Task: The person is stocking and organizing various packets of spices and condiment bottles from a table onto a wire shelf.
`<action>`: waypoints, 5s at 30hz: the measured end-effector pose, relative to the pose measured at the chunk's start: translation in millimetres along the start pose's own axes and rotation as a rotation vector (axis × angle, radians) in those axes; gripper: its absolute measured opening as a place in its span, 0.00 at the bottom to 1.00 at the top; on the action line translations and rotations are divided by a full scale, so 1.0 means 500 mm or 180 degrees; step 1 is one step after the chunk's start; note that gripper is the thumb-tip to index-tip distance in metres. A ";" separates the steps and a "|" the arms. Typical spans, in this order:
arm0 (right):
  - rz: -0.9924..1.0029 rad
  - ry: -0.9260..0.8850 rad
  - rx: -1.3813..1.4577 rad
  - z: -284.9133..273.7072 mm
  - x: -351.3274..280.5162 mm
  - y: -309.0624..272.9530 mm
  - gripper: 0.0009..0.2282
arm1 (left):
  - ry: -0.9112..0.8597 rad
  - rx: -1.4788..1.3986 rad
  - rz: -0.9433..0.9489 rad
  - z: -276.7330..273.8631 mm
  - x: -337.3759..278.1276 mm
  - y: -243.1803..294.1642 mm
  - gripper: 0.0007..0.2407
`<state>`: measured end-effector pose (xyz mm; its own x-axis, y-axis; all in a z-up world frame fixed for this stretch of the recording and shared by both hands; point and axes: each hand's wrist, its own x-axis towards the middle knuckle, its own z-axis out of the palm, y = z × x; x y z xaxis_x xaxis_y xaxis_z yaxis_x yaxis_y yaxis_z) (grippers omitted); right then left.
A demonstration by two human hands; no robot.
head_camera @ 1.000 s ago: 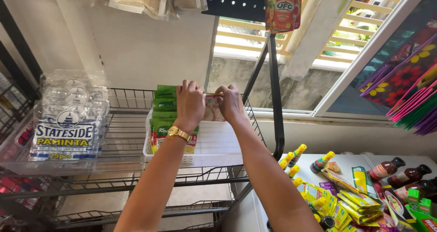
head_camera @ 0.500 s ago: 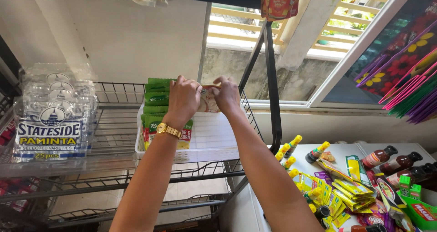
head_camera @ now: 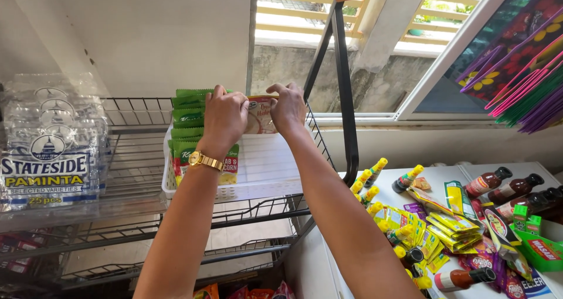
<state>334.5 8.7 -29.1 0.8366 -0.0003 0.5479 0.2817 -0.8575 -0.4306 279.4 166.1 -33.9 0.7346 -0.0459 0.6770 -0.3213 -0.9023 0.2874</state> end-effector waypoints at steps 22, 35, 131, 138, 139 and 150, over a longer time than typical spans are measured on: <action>-0.1594 0.0755 0.0954 -0.344 -0.174 -0.048 0.25 | -0.0167 -0.2078 -0.0195 -0.234 -0.089 0.338 0.08; -0.1338 -0.0095 0.0528 -0.830 -0.300 0.568 0.12 | -0.0523 -0.2569 0.1883 0.107 -0.046 0.872 0.08; 0.0096 0.0290 0.0826 -0.197 -0.098 -0.018 0.12 | -0.0091 -0.1385 -0.0652 -0.144 -0.013 0.053 0.14; 0.0536 -0.0603 -0.0056 -0.021 0.001 0.103 0.12 | -0.0381 -0.0053 -0.0645 -0.055 0.033 -0.001 0.08; 0.0545 -0.0598 -0.0061 -0.019 -0.004 0.099 0.12 | -0.0387 -0.0061 -0.0637 -0.051 0.034 -0.008 0.08; -0.0261 -0.1874 -0.0312 -0.101 -0.101 -0.012 0.07 | 0.0135 0.0210 -0.0603 -0.037 0.015 -0.017 0.04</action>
<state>266.7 -12.0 -18.0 0.9414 0.3287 0.0751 0.3350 -0.8861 -0.3202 276.3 181.4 -18.6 0.7518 0.1442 0.6434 -0.1389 -0.9193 0.3683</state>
